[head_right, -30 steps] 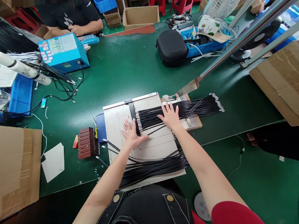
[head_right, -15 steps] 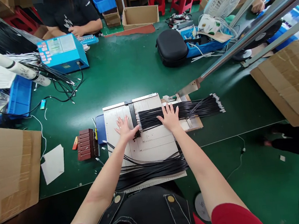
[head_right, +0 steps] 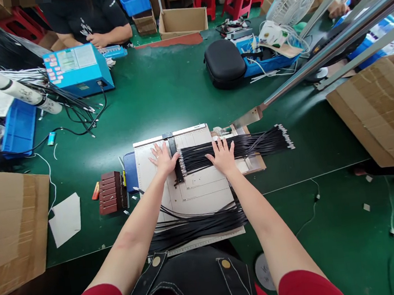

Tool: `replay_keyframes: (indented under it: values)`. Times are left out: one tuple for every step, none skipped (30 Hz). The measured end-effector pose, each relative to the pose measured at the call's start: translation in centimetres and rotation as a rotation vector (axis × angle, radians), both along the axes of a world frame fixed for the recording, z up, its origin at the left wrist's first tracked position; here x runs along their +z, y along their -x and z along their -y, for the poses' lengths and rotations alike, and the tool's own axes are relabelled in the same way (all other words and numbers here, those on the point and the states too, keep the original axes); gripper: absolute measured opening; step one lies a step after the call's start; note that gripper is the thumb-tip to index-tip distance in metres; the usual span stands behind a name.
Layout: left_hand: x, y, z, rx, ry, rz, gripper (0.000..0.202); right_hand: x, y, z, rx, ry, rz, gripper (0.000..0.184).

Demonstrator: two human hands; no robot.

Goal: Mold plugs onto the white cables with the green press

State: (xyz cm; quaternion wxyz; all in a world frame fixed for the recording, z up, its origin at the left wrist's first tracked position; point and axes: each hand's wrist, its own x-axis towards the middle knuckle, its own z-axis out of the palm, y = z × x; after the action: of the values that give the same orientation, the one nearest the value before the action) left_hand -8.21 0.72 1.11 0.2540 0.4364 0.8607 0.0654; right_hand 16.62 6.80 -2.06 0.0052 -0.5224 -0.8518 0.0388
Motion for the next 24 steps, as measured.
replay_keyframes:
  values:
    - [-0.2, 0.0, 0.0, -0.012, -0.001, -0.006, 0.082, 0.0, 0.0, 0.0, -0.003, 0.003, -0.002, 0.069]
    - [-0.3, 0.0, 0.0, -0.021, -0.007, -0.014, 0.079, 0.0, 0.0, 0.0, -0.004, 0.005, -0.003, 0.069]
    - [-0.4, -0.1, 0.1, -0.024, -0.015, -0.021, 0.075, 0.0, 0.0, 0.0, -0.004, 0.006, -0.004, 0.069]
    - [-0.6, -0.3, 0.3, -0.020, -0.023, -0.026, 0.070, 0.1, 0.0, 0.0, -0.004, 0.007, -0.003, 0.069]
    - [-0.7, -0.5, 0.4, -0.012, -0.028, -0.030, 0.066, 0.1, 0.0, 0.0, -0.002, 0.007, 0.000, 0.069]
    - [-0.7, -0.7, 0.6, -0.008, -0.032, -0.034, 0.064, 0.1, 0.0, 0.0, -0.001, 0.007, 0.005, 0.069]
    - [-0.8, -0.8, 0.8, -0.010, -0.034, -0.039, 0.062, 0.1, 0.0, 0.0, 0.001, 0.006, 0.010, 0.069]
    - [-0.8, -1.0, 1.0, -0.018, -0.034, -0.045, 0.062, 0.0, 0.0, 0.1, 0.001, 0.006, 0.013, 0.069]
    - [-0.9, -1.1, 1.1, -0.030, -0.036, -0.051, 0.062, 0.0, 0.0, 0.1, 0.000, 0.007, 0.014, 0.069]
    - [-0.8, -1.2, 1.2, -0.043, -0.041, -0.059, 0.062, -0.1, 0.0, 0.1, 0.000, 0.006, 0.011, 0.069]
    - [-0.8, -1.3, 1.3, -0.056, -0.047, -0.065, 0.062, -0.1, 0.0, 0.1, 0.001, 0.004, 0.005, 0.069]
    - [-0.7, -1.4, 1.3, -0.066, -0.052, -0.069, 0.062, -0.1, 0.0, 0.1, 0.002, 0.001, -0.003, 0.069]
    - [-0.7, -1.5, 1.3, -0.074, -0.054, -0.071, 0.061, -0.2, -0.1, 0.1, 0.004, -0.002, -0.011, 0.069]
    - [-0.6, -1.6, 1.3, -0.080, -0.053, -0.071, 0.061, -0.2, -0.1, 0.1, 0.004, -0.005, -0.016, 0.069]
    - [-0.5, -1.7, 1.2, -0.085, -0.052, -0.072, 0.061, -0.1, 0.0, 0.1, 0.004, -0.006, -0.017, 0.070]
    - [-0.4, -1.8, 1.2, -0.090, -0.051, -0.071, 0.061, -0.1, 0.0, 0.1, 0.002, -0.005, -0.015, 0.070]
    - [-0.3, -1.8, 1.2, -0.095, -0.051, -0.070, 0.062, -0.1, 0.0, 0.1, 0.000, -0.003, -0.010, 0.070]
    - [-0.3, -1.9, 1.1, -0.102, -0.055, -0.072, 0.062, 0.0, 0.0, 0.1, -0.002, 0.001, -0.004, 0.069]
    - [-0.3, -1.9, 1.1, -0.112, -0.064, -0.074, 0.062, 0.1, 0.1, 0.1, -0.002, 0.004, 0.002, 0.069]
    - [-0.3, -1.9, 1.1, -0.122, -0.076, -0.073, 0.062, 0.1, 0.1, 0.1, -0.002, 0.007, 0.006, 0.069]
    - [-0.2, -1.9, 1.0, -0.129, -0.088, -0.067, 0.062, 0.1, 0.1, 0.1, -0.002, 0.008, 0.008, 0.069]
    - [-0.2, -1.8, 1.0, -0.124, -0.094, -0.055, 0.062, 0.2, 0.1, 0.1, -0.003, 0.008, 0.006, 0.069]
    - [-0.1, -1.6, 0.8, -0.104, -0.093, -0.039, 0.063, 0.2, 0.1, 0.1, -0.003, 0.007, 0.003, 0.068]
    - [0.0, -1.4, 0.6, -0.071, -0.084, -0.020, 0.063, 0.2, 0.1, 0.1, -0.002, 0.006, -0.002, 0.068]
